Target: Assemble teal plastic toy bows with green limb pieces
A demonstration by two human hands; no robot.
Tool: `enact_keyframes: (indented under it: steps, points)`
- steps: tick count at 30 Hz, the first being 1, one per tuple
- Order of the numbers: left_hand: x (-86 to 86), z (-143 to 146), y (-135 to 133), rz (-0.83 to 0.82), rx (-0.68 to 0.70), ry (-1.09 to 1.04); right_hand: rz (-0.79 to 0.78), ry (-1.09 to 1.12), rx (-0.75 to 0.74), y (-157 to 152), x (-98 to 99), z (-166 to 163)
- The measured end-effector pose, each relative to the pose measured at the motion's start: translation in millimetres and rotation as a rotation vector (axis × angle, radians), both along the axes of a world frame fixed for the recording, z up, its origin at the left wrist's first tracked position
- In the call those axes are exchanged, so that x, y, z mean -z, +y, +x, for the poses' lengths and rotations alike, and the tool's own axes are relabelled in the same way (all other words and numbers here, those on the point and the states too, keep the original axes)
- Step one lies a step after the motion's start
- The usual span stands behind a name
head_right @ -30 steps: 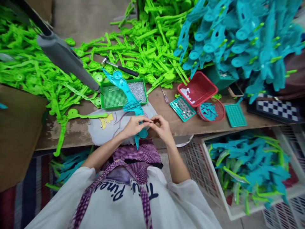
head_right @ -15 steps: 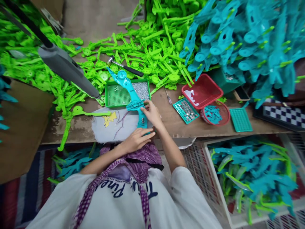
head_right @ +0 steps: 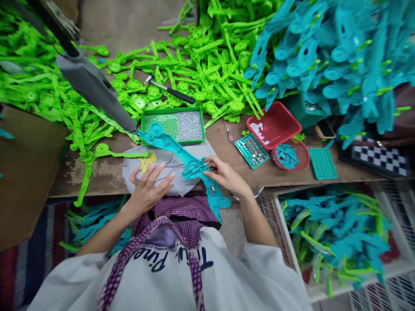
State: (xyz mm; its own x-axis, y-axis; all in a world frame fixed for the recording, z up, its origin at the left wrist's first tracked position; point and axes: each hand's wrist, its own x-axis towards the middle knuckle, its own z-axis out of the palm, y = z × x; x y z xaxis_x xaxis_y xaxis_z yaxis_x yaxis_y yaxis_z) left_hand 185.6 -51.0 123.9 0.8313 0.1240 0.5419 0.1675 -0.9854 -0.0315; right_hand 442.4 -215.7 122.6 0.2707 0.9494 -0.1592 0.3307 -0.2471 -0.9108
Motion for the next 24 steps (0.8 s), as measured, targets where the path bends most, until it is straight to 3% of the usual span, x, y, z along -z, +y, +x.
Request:
enact_keyframes:
  steps: [3,6,9,13,16,17,18,20,22,24]
  points:
    - [-9.6,41,17,0.054,0.151,0.170,-0.009,0.018,0.011,-8,-5.7,7]
    - [-10.9,83,31,0.006,0.296,0.337,-0.022,0.038,0.023,-16,-10.0,16]
    - [-5.4,101,36,0.013,0.426,0.353,-0.079,0.154,0.016,-23,-9.4,27]
    - [1.1,77,29,0.006,0.470,0.248,-0.098,0.188,0.175,-30,-4.1,44]
    - [6.8,43,19,-0.057,0.411,0.230,0.090,-0.037,0.475,-19,-2.0,47]
    - [9.8,33,16,-0.078,0.379,0.236,0.138,-0.136,0.513,-10,-1.3,43]
    - [13.3,23,13,-0.098,0.345,0.250,0.150,-0.236,0.471,2,-0.3,36]
    - [21.4,8,8,-0.142,0.287,0.298,0.058,-0.426,0.162,29,3.7,16]
    - [29.4,-4,5,-0.181,0.251,0.344,-0.130,-0.591,-0.192,55,10.4,-5]
    - [35.9,-13,3,-0.209,0.220,0.377,-0.321,-0.696,-0.358,71,17.2,-18]
